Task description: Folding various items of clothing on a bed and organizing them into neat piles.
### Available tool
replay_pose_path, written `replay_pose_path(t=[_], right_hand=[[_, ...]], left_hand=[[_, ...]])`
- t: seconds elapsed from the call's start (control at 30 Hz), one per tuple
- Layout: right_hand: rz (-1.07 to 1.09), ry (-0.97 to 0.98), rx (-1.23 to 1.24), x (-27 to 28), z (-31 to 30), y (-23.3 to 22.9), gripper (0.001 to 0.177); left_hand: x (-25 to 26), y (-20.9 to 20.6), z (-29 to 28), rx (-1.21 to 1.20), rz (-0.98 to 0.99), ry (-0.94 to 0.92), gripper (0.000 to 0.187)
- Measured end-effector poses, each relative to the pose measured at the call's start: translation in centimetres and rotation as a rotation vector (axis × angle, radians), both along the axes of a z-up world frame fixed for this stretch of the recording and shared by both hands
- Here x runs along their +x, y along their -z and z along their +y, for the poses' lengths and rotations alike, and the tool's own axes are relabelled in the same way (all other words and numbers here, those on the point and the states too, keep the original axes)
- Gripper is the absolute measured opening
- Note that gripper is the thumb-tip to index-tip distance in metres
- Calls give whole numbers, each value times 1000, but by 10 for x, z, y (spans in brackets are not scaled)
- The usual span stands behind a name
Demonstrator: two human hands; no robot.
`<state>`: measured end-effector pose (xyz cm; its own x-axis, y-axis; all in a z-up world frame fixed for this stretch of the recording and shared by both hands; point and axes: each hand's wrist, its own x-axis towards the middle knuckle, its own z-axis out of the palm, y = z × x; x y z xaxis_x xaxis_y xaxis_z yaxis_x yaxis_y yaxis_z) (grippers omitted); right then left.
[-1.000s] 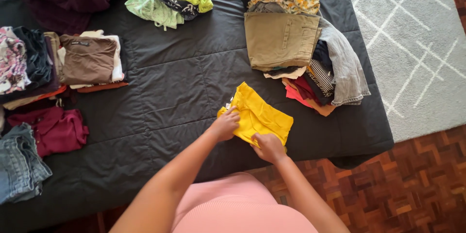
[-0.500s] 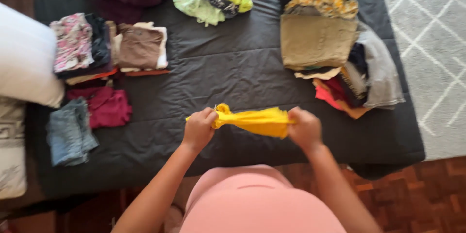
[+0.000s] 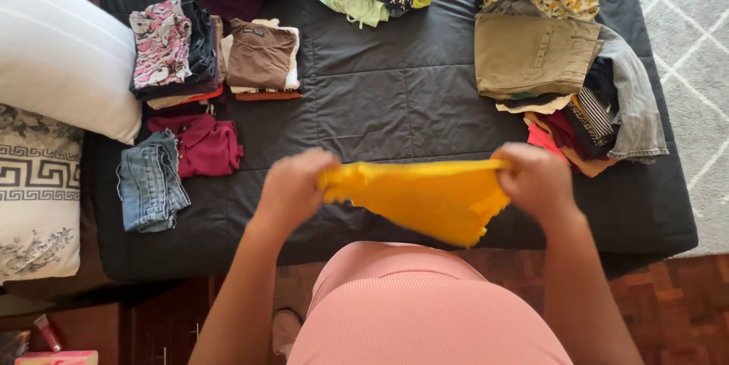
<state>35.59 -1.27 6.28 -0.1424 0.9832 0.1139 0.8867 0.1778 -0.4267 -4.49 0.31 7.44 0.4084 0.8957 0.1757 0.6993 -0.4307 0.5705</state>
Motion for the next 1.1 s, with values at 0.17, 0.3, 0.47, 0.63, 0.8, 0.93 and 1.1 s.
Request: replay_pose_path(t=[0.17,0.3,0.47,0.63,0.8,0.93,1.1], right_hand=[[18,19,257,3,81,16,21],[-117,65,407,4,133,60,62],[115,154,62,-1,107,151,50],[417,198,-592,26,36,351,53],[450,500,-666,-18,-6,397,52],[413,504,-519,-26,-1,411,45],[789,461,-152,4,18,417,31]], left_hand=[[18,40,103,302,-90,-137,37],[44,138,169,333,-68,-471,70],[32,318,126,-300,182,-561,82],[19,383,29,-621,250,-527,59],[22,369,2,-691,-221,-723,49],[11,424,2,-482,-499,-686,36],[3,397,8,-610,-1066,-724,35]])
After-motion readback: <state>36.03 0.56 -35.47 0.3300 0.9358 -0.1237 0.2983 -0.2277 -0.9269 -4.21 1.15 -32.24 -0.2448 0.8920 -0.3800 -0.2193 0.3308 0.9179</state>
